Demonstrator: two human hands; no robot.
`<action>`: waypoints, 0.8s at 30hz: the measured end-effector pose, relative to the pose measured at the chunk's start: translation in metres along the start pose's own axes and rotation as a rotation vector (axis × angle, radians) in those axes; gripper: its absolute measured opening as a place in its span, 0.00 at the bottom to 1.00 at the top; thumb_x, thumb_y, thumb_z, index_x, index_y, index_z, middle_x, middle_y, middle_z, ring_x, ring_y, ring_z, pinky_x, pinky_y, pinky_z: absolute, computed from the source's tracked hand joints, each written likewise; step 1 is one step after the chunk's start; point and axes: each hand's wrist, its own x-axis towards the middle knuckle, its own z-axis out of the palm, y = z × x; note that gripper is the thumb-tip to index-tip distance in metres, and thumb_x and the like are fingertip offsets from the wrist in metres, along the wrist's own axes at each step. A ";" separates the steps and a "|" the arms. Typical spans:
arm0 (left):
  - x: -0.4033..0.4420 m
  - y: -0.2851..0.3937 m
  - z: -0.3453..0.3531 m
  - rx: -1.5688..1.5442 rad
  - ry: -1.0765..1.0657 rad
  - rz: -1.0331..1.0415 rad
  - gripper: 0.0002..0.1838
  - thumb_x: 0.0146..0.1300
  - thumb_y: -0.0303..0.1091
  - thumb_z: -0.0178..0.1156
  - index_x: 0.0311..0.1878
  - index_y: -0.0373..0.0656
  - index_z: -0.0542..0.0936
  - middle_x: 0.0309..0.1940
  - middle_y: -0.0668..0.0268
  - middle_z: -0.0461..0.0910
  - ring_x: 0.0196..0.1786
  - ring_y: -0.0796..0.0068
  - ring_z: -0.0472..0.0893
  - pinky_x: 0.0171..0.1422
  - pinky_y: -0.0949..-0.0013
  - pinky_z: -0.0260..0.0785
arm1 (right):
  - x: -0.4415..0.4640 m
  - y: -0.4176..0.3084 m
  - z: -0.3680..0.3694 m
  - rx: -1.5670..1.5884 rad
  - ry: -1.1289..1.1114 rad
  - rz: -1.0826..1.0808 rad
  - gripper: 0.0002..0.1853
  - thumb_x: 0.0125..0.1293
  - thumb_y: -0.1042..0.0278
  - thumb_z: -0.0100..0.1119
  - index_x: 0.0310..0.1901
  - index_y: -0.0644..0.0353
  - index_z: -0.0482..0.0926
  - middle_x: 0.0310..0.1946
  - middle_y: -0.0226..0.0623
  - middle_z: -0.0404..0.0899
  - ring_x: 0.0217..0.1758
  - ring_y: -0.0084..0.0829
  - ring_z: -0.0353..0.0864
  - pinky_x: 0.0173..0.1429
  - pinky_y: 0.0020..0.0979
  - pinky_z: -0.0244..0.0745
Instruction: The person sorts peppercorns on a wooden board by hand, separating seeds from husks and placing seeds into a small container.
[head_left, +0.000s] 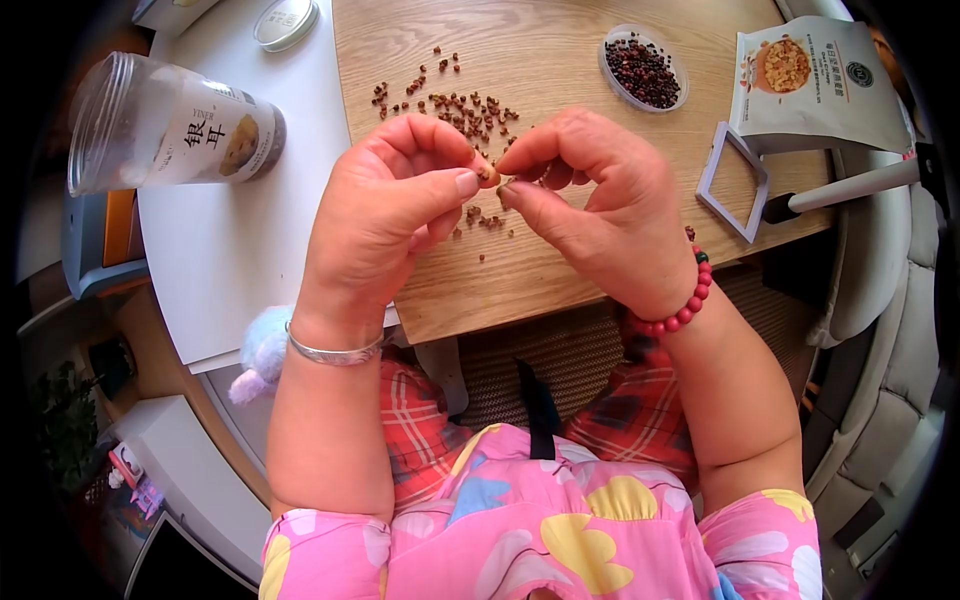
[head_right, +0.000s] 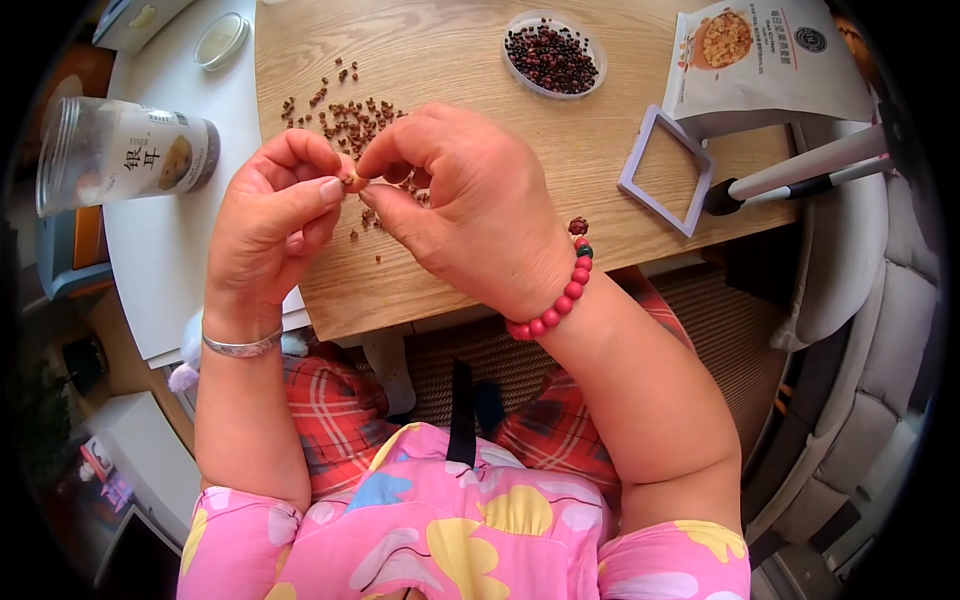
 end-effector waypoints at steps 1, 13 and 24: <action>0.000 -0.001 0.001 0.034 0.015 0.028 0.09 0.56 0.18 0.58 0.40 0.38 0.73 0.35 0.60 0.80 0.17 0.90 0.64 0.19 0.88 0.55 | -0.001 0.001 0.001 0.000 0.000 0.000 0.04 0.50 0.76 0.63 0.29 0.62 0.80 0.26 0.38 0.77 0.29 0.33 0.78 0.33 0.29 0.73; -0.002 -0.004 0.009 0.204 0.044 0.176 0.12 0.54 0.19 0.61 0.41 0.38 0.74 0.35 0.65 0.80 0.29 0.87 0.73 0.26 0.86 0.62 | -0.001 0.001 0.002 -0.039 0.040 0.005 0.05 0.49 0.77 0.64 0.29 0.62 0.78 0.26 0.39 0.77 0.29 0.36 0.79 0.33 0.31 0.74; -0.003 -0.006 0.013 0.271 0.058 0.159 0.10 0.55 0.23 0.64 0.40 0.38 0.76 0.32 0.68 0.79 0.29 0.87 0.73 0.28 0.84 0.64 | 0.000 0.009 0.003 -0.123 0.052 -0.200 0.05 0.47 0.77 0.63 0.26 0.60 0.77 0.23 0.38 0.75 0.29 0.40 0.75 0.33 0.36 0.70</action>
